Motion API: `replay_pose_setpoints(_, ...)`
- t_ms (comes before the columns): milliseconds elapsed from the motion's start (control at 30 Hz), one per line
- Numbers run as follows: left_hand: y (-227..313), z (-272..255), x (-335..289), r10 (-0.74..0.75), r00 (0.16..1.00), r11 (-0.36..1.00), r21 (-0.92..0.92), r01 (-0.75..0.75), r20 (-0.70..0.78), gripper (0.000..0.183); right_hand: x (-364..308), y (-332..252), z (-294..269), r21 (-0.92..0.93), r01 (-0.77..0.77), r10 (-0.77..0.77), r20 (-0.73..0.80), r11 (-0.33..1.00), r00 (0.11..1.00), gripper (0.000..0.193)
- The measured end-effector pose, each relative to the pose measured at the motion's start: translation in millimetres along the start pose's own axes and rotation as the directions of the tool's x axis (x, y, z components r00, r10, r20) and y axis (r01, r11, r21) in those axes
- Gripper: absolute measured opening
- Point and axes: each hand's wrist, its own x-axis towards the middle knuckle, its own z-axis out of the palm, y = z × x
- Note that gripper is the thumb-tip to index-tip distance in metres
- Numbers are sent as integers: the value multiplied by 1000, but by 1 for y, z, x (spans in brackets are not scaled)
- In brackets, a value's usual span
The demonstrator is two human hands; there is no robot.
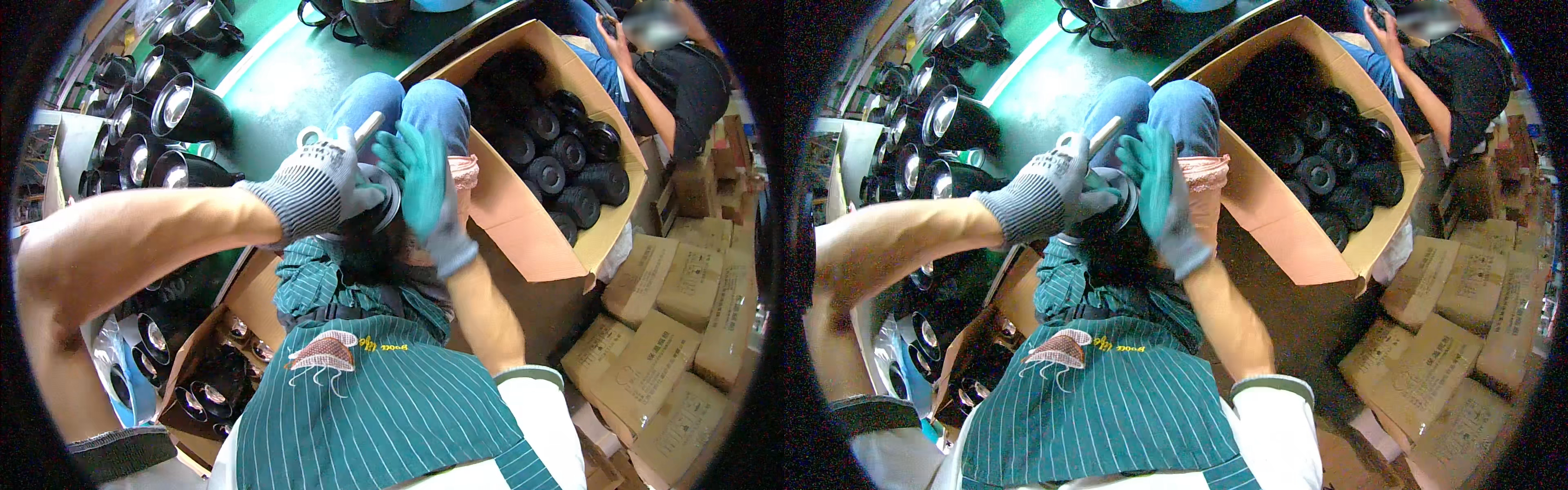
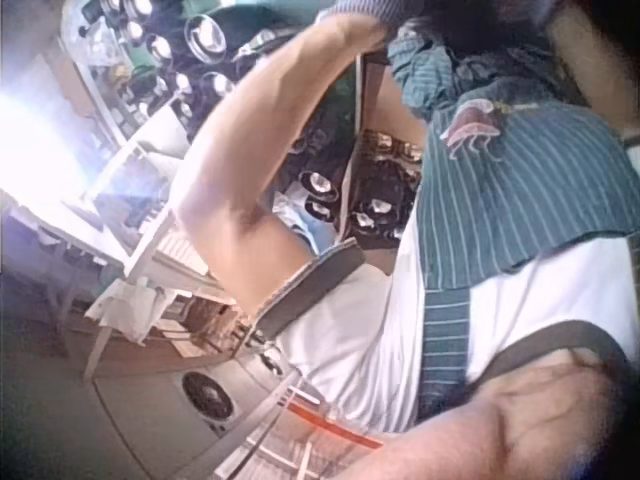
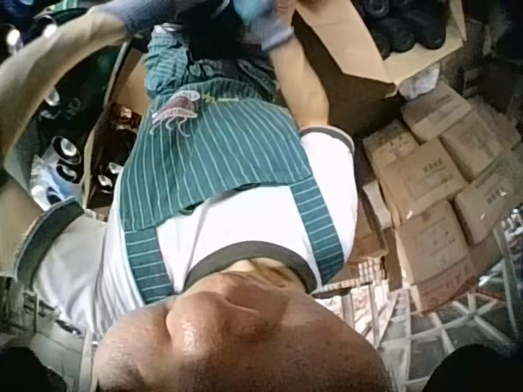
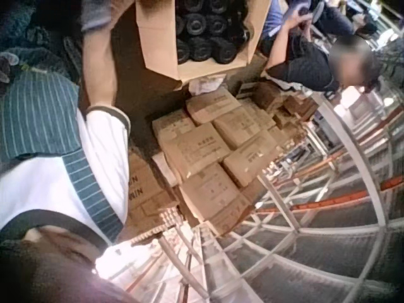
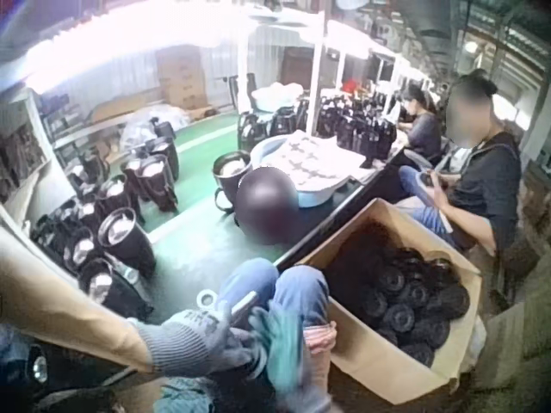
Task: The person sits on the floor and assembles black kettles by inserting a metal rod into the base and attaching a lid. They handle each kettle one at a time, placing the finished units on the table.
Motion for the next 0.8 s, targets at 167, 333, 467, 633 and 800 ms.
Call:
replay_pose_setpoints(167, 15, -6, -3, -23, 1000, 996, -84, 24, 11, 83, 78, 2, -10, -364, -138, 231, 225, 921, 947, 51)
replay_pose_setpoints(333, 10, 10, 1, 184, 981, 982, -36, -186, -58, 69, 64, 33, -54, -672, 174, -140, 106, 719, 984, 40)
replay_pose_setpoints(467, 6, 4, 23, 422, 906, 900, -99, -424, -38, 60, 25, 7, -55, -914, 247, -429, 93, 321, 899, 41)
replay_pose_setpoints(633, -36, 1, 36, 717, 694, 697, -67, -714, 58, 72, -32, -9, -4, -896, 306, -529, 98, 323, 843, 42)
replay_pose_setpoints(800, -48, -5, 51, 825, 563, 559, 93, -824, 34, 82, -54, -3, 13, -550, 271, -428, -176, 790, 887, 44)
